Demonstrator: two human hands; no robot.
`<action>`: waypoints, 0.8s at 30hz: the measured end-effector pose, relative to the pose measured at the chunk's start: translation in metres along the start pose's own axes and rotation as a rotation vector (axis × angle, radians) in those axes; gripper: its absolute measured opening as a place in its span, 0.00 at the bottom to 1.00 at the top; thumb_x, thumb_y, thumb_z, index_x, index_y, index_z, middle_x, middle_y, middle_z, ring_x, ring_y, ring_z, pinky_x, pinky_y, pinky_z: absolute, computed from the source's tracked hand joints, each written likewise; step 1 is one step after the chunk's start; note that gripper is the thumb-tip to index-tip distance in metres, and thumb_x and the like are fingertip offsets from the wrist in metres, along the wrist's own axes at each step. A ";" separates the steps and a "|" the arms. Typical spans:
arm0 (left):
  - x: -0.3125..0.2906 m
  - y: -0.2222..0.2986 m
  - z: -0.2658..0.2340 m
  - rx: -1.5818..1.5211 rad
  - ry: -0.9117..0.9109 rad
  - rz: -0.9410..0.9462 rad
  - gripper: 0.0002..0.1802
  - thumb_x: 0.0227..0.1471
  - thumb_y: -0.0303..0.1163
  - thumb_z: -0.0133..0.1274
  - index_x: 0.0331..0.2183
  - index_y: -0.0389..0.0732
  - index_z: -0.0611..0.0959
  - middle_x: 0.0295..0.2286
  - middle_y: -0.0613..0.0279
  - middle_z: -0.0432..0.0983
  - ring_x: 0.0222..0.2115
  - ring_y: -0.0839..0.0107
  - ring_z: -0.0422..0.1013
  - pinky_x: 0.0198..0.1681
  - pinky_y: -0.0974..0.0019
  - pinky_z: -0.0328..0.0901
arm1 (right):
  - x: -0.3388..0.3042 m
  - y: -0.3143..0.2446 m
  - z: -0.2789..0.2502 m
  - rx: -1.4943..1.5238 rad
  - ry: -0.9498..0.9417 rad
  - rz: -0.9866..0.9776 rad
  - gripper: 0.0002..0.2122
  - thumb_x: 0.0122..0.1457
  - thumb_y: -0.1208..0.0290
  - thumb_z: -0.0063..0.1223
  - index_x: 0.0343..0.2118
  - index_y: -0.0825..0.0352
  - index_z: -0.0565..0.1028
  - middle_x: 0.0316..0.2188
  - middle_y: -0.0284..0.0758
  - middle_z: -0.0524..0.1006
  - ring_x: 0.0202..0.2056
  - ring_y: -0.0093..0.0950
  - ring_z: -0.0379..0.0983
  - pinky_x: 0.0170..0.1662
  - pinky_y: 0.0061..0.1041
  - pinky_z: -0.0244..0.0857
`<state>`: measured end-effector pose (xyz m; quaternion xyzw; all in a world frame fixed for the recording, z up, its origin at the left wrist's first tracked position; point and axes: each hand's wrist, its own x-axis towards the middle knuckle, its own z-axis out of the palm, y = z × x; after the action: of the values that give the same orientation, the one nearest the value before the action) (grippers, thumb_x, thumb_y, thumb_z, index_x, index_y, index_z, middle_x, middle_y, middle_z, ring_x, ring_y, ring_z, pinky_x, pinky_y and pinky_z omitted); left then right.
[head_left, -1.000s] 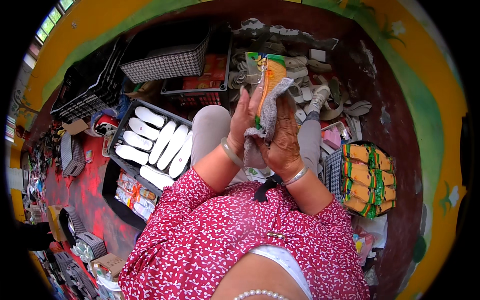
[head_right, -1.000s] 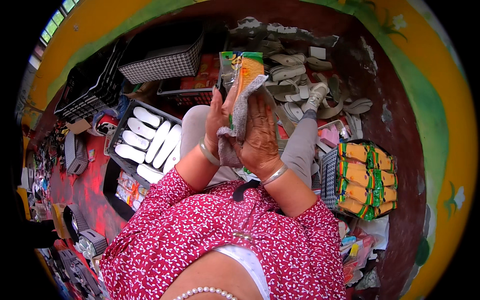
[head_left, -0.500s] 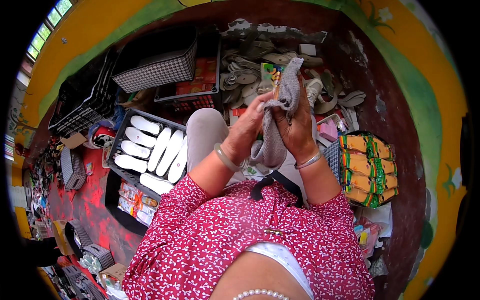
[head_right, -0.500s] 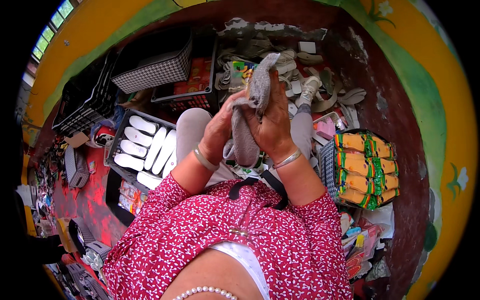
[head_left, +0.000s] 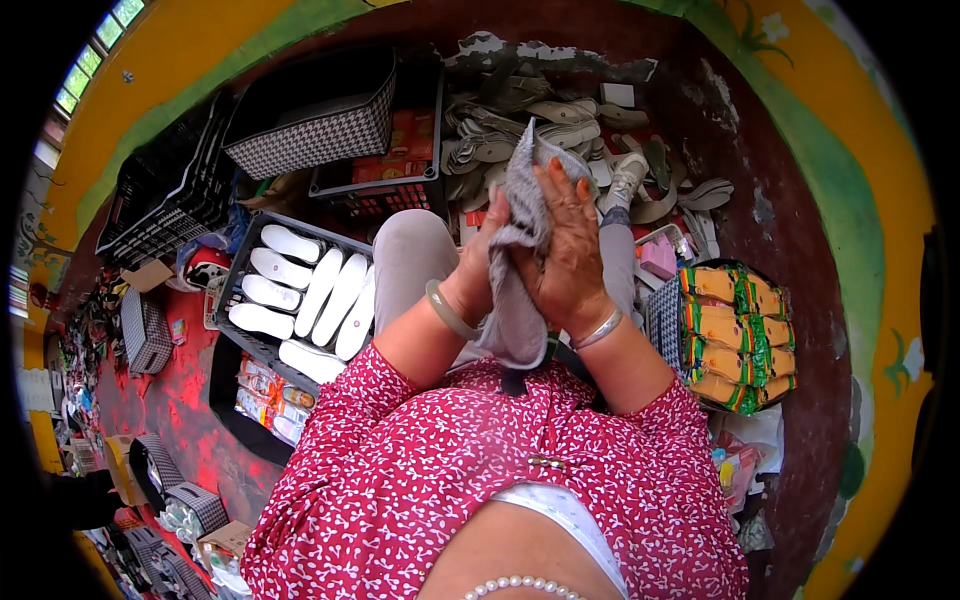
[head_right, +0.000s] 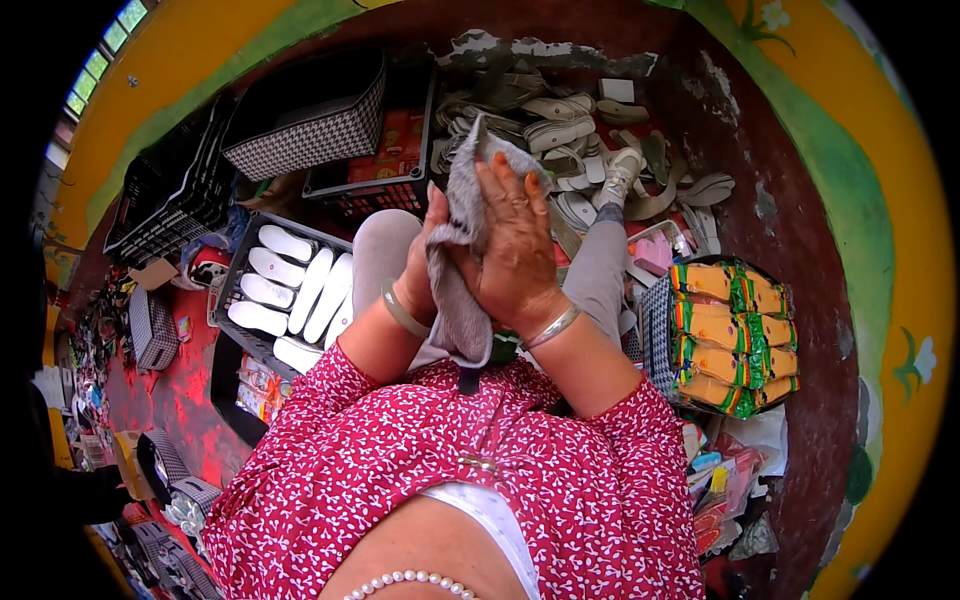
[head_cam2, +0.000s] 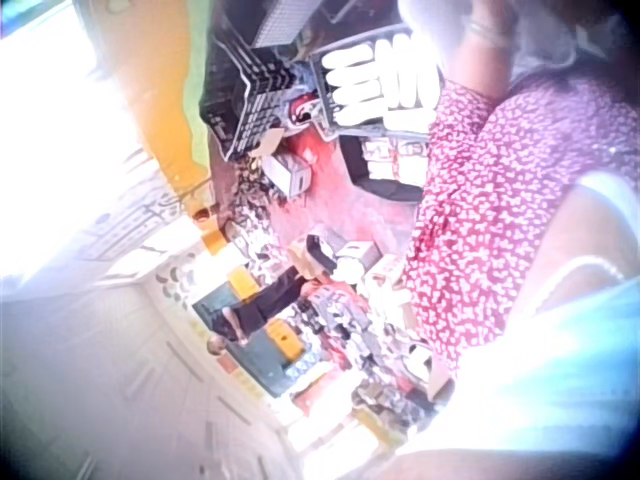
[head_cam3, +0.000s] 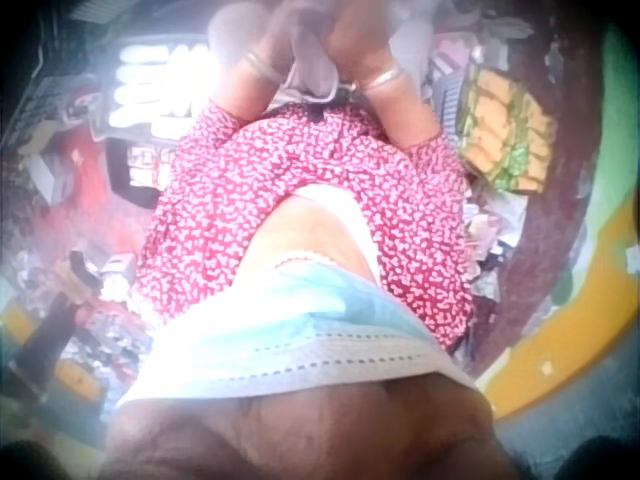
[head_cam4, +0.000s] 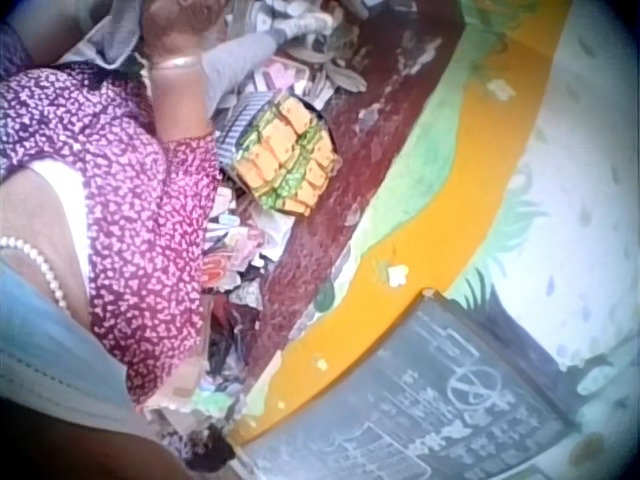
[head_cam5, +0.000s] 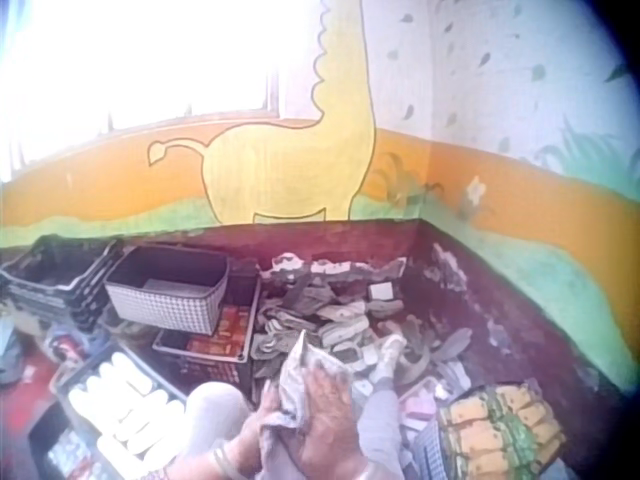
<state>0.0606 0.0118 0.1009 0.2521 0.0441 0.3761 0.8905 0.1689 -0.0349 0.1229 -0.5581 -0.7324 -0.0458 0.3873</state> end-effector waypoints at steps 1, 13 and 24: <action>0.002 -0.001 -0.002 0.144 0.128 0.013 0.34 0.58 0.53 0.33 0.56 0.37 0.58 0.54 0.57 0.57 0.54 0.66 0.56 0.59 0.66 0.47 | 0.004 0.005 0.000 -0.035 0.010 0.009 0.29 0.52 0.58 0.50 0.54 0.71 0.62 0.58 0.43 0.56 0.62 0.37 0.44 0.62 0.39 0.33; 0.003 0.030 0.013 0.281 -0.001 0.099 0.41 0.56 0.60 0.23 0.55 0.33 0.60 0.51 0.54 0.62 0.51 0.67 0.60 0.56 0.67 0.52 | -0.009 -0.006 0.014 0.074 0.002 0.078 0.34 0.50 0.55 0.52 0.58 0.67 0.57 0.61 0.43 0.49 0.63 0.39 0.38 0.62 0.42 0.30; 0.006 0.018 -0.002 0.142 0.016 0.017 0.41 0.55 0.62 0.28 0.55 0.35 0.59 0.52 0.52 0.60 0.53 0.63 0.59 0.57 0.62 0.53 | -0.004 -0.008 0.005 0.061 0.063 -0.008 0.33 0.52 0.62 0.53 0.58 0.70 0.53 0.60 0.44 0.51 0.63 0.41 0.41 0.62 0.38 0.34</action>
<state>0.0530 0.0275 0.1084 0.3119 0.0754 0.3815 0.8669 0.1594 -0.0381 0.1198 -0.5416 -0.7231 -0.0425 0.4266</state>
